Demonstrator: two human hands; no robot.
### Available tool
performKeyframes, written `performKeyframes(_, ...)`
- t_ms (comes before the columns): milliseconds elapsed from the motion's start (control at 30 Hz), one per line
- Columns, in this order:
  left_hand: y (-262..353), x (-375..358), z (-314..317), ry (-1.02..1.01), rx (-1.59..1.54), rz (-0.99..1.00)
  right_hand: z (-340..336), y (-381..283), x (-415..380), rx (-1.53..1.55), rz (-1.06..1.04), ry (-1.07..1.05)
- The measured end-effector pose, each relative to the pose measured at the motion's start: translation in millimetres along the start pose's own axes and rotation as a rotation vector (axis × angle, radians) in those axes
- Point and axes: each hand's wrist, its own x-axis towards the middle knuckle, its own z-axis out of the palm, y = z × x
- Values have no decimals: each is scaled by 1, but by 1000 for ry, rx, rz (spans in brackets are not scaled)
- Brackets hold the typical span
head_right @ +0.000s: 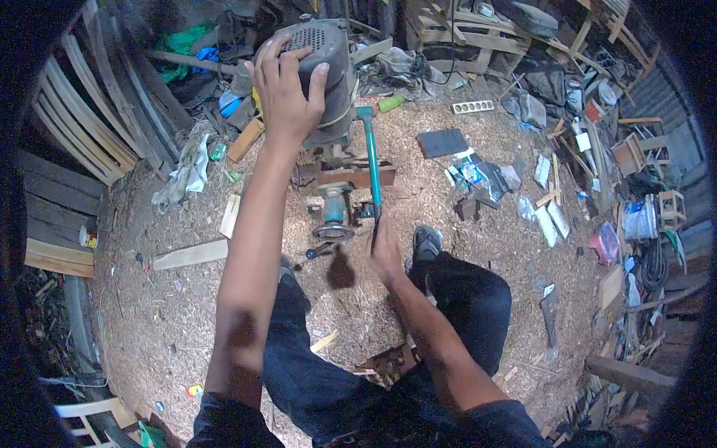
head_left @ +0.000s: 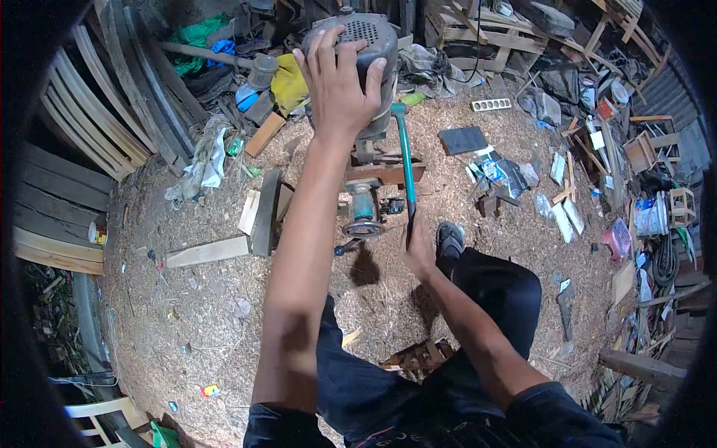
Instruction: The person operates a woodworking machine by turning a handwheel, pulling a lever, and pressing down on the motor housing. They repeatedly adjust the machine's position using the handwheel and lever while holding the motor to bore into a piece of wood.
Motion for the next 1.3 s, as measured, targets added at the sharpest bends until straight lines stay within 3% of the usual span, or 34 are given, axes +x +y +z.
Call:
performKeyframes(433,1,-3,-1,-47,23,-20,24,19,7,-6,157,-98)
performKeyframes(633,-1,-7,3,-26,17,-7,52,44,9,-74,54,38)
performKeyframes(833,-3,-9,7,-14,21,1,62,58,15,22,132,-81)
performKeyframes(967,-3,-7,4,-29,21,-4,69,65,13,48,48,-3)
performKeyframes(1067,-2,-5,-2,-56,26,-22,39,32,14,157,106,-41)
performKeyframes(1100,-1,-2,-4,-63,22,-24,30,22,12,148,-23,42)
performKeyframes(1200,2,7,-8,-71,30,-25,-13,-11,8,137,-100,89)
performKeyframes(1233,3,10,-9,-65,29,-26,-49,-52,13,155,45,41)
performKeyframes(1300,4,17,-10,-32,39,-22,-97,-84,37,97,-152,136)
